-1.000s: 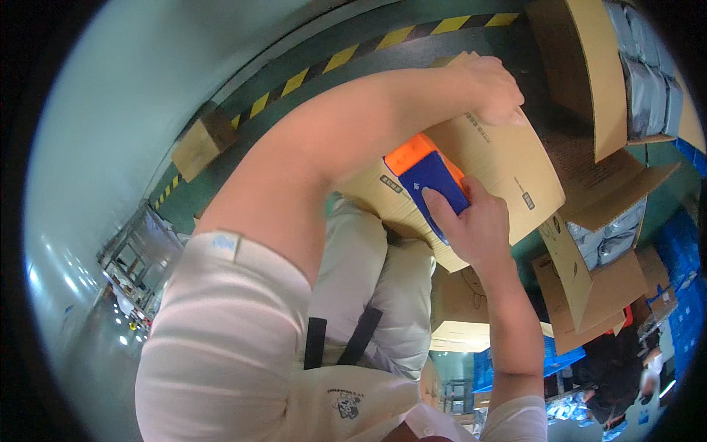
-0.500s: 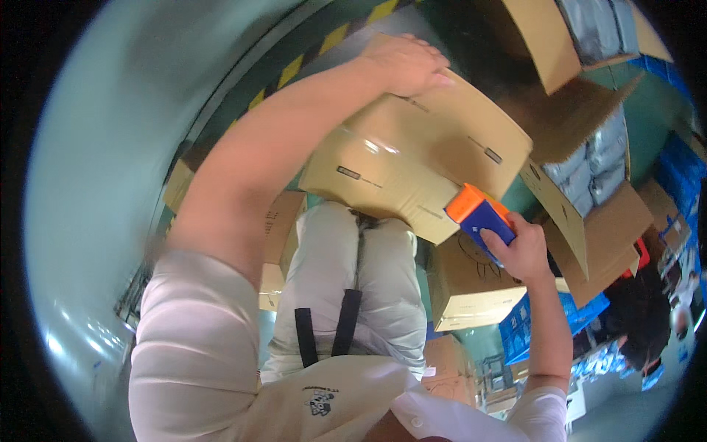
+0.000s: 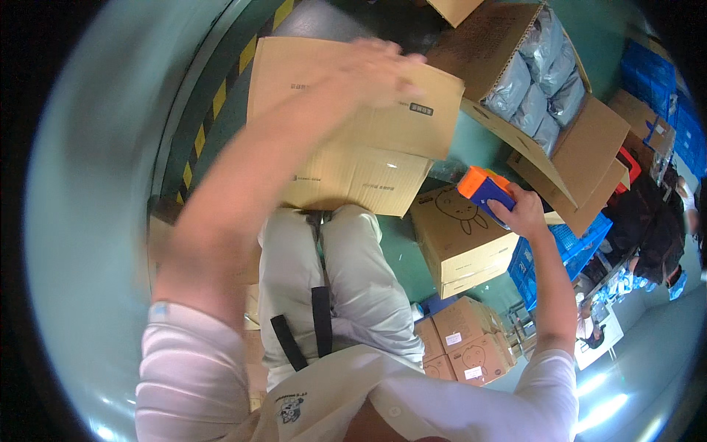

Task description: The person picks up cardboard boxes containing packaged items, folds the top flaps down by hand, and applies adhesive tape across the seams using a tape dispenser. The person handles multiple boxes sequentially, moving them to a stack after sealing each one.

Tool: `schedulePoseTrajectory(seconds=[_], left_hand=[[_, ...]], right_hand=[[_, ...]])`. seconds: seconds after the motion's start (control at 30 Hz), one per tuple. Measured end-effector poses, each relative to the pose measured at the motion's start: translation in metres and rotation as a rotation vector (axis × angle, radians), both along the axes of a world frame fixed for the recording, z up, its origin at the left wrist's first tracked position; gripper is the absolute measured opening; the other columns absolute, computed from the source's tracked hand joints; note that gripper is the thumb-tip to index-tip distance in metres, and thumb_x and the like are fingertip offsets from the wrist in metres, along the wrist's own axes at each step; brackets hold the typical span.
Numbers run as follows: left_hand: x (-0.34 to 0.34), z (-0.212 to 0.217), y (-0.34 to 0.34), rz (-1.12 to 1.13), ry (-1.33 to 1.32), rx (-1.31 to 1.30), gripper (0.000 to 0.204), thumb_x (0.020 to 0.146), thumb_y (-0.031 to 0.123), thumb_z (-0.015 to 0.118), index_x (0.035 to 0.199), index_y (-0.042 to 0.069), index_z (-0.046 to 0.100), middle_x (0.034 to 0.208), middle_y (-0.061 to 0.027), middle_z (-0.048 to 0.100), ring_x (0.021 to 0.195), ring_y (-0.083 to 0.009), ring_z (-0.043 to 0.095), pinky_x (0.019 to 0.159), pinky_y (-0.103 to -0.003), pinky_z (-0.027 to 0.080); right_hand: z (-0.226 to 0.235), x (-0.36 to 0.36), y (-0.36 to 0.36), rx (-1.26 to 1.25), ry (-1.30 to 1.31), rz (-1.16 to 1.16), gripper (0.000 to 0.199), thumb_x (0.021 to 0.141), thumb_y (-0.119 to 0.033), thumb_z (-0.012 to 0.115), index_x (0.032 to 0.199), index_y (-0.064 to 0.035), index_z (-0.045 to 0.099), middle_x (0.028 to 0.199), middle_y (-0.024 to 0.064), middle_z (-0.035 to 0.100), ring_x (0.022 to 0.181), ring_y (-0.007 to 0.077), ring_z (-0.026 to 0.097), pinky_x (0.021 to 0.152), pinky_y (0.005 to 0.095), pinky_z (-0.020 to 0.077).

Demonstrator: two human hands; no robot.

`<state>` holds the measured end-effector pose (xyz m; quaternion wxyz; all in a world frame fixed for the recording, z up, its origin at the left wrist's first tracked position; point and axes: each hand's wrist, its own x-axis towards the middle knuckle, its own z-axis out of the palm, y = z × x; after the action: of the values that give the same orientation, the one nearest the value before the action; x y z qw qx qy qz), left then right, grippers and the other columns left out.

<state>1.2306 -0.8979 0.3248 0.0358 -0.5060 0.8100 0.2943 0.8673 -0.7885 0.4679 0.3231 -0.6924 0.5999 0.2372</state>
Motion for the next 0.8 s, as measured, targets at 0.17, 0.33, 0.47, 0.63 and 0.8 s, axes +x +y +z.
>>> schedulePoseTrajectory(seconds=[0.17, 0.33, 0.47, 0.63, 0.8], left_hand=[[-0.040, -0.014, 0.011, -0.066, 0.152, -0.056, 0.072, 0.093, 0.056, 0.056, 0.144, 0.006, 0.048, 0.138, -0.0126, 0.055, 0.129, -0.0283, 0.049, 0.109, -0.043, 0.033], [-0.038, -0.023, 0.009, -0.064, 0.209, -0.136, 0.071, 0.091, 0.054, 0.060, 0.141, 0.004, 0.050, 0.136, -0.0128, 0.056, 0.129, -0.0277, 0.049, 0.109, -0.042, 0.032], [-0.038, -0.023, 0.012, -0.067, 0.194, -0.158, 0.071, 0.092, 0.053, 0.059, 0.142, 0.004, 0.050, 0.137, -0.0142, 0.055, 0.130, -0.0280, 0.048, 0.110, -0.042, 0.031], [-0.047, -0.022, 0.023, -0.090, 0.142, -0.263, 0.069, 0.095, 0.050, 0.057, 0.145, 0.004, 0.046, 0.148, -0.0134, 0.047, 0.141, -0.0272, 0.037, 0.118, -0.044, 0.022], [-0.073, 0.006, 0.080, -0.715, 0.121, -0.167, 0.066, 0.101, 0.047, 0.045, 0.153, 0.008, 0.038, 0.161, -0.0072, 0.033, 0.152, -0.0215, 0.020, 0.125, -0.045, 0.009]], right_hand=[[0.001, 0.006, -0.006, 0.054, 0.006, -0.032, 0.053, 0.079, -0.050, 0.073, 0.108, -0.0046, 0.071, 0.074, 0.0208, 0.069, 0.071, 0.0384, 0.069, 0.068, 0.0446, 0.0564], [-0.017, 0.001, -0.002, 0.036, 0.006, -0.018, 0.053, 0.080, -0.051, 0.072, 0.106, -0.0049, 0.072, 0.075, 0.0216, 0.069, 0.073, 0.0391, 0.070, 0.070, 0.0459, 0.0568], [-0.039, -0.001, -0.002, 0.046, 0.030, -0.004, 0.056, 0.080, -0.055, 0.070, 0.108, -0.0057, 0.072, 0.079, 0.0219, 0.070, 0.076, 0.0394, 0.070, 0.075, 0.0472, 0.0574], [-0.084, 0.012, -0.002, 0.104, 0.085, -0.016, 0.063, 0.080, -0.062, 0.066, 0.112, -0.0076, 0.071, 0.087, 0.0210, 0.073, 0.085, 0.0395, 0.071, 0.082, 0.0482, 0.0567], [-0.103, 0.004, 0.005, 0.079, -0.012, -0.057, 0.066, 0.081, -0.065, 0.063, 0.113, -0.0083, 0.071, 0.089, 0.0213, 0.073, 0.087, 0.0400, 0.071, 0.084, 0.0482, 0.0563]])
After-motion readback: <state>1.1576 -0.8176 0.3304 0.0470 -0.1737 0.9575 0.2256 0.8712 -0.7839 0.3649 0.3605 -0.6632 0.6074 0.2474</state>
